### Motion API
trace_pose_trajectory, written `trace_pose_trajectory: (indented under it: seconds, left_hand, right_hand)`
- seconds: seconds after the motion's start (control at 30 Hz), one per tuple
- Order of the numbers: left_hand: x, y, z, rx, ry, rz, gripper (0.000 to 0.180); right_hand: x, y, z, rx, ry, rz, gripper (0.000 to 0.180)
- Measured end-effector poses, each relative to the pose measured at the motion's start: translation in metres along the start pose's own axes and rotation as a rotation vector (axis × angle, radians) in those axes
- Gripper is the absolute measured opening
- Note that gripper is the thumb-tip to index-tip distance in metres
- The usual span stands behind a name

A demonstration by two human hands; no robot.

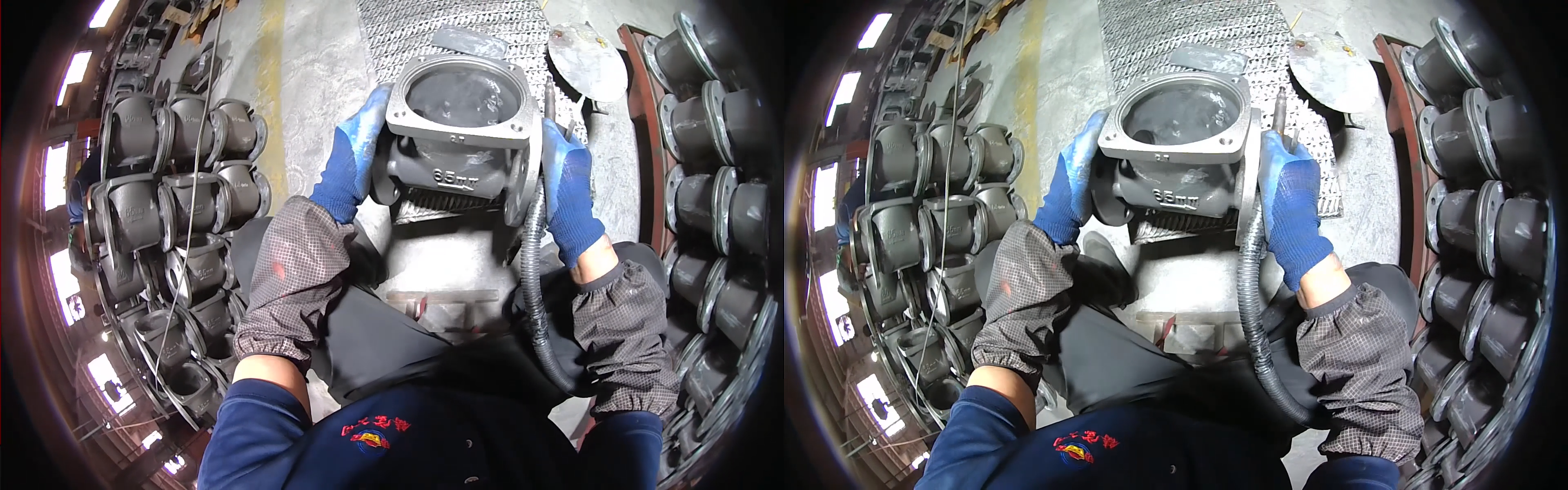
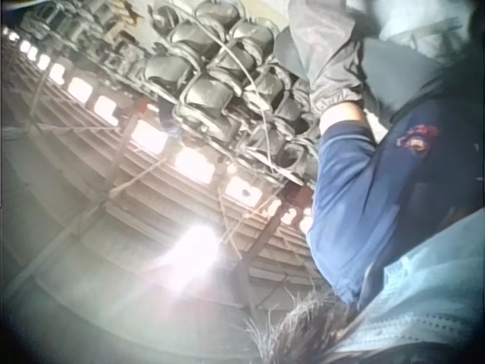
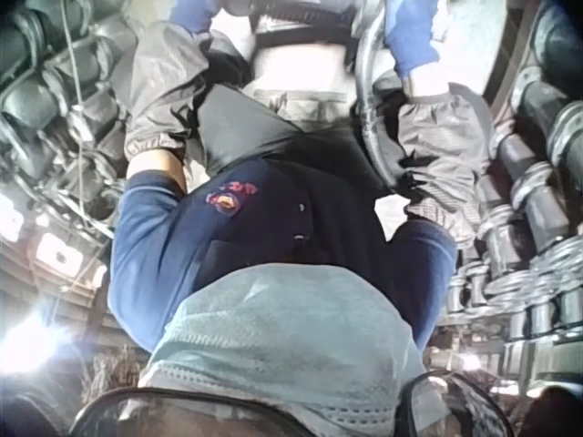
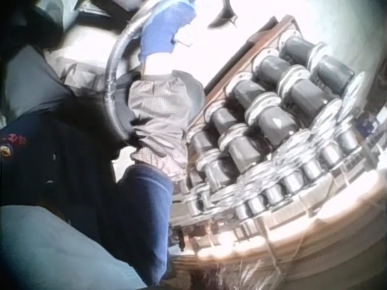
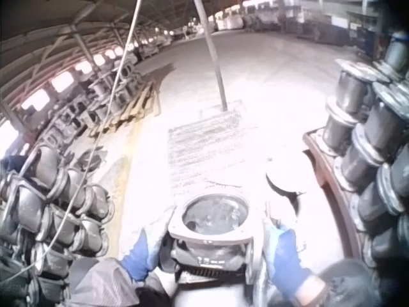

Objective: The person uses a handheld rotary grinding tool to smooth the inner and outer surfaces of metal valve bodies, turning the parts over to reach different edges.

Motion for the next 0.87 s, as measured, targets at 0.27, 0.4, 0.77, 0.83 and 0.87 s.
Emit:
trace_pose_trajectory:
  seconds: [0.27, 0.4, 0.77, 0.83, 0.87]
  left_hand:
    - [0.036, 0.043, -0.033, 0.402, 0.265, -0.611, 0.045]
    - [0.043, 0.05, -0.044, 0.408, 0.298, -0.305, 0.058]
    - [0.07, 0.044, -0.035, 0.346, 0.181, -0.139, 0.056]
    - [0.068, 0.045, -0.036, 0.514, 0.203, -0.276, 0.062]
    - [0.069, 0.047, -0.032, 0.537, 0.164, -0.288, 0.063]
  right_hand:
    - [-0.029, 0.022, -0.02, -0.326, -0.124, 0.078, 0.032]
    - [-0.025, 0.027, -0.027, -0.178, -0.198, -0.265, 0.031]
    - [-0.019, -0.073, -0.018, 0.172, -0.663, -0.715, 0.042]
    - [-0.034, -0.079, -0.002, 0.162, -0.775, -0.929, 0.047]
    - [-0.04, -0.082, 0.006, 0.168, -0.814, -0.967, 0.047]
Point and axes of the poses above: each hand's wrist, its own z-axis towards the middle knuckle, its own x-axis out of the back of the hand, y = z × x, the point moved 1 cm from there along z, towards the middle knuckle, and after that the axes turned 4 degrees about -x, right-handed, at the moved point
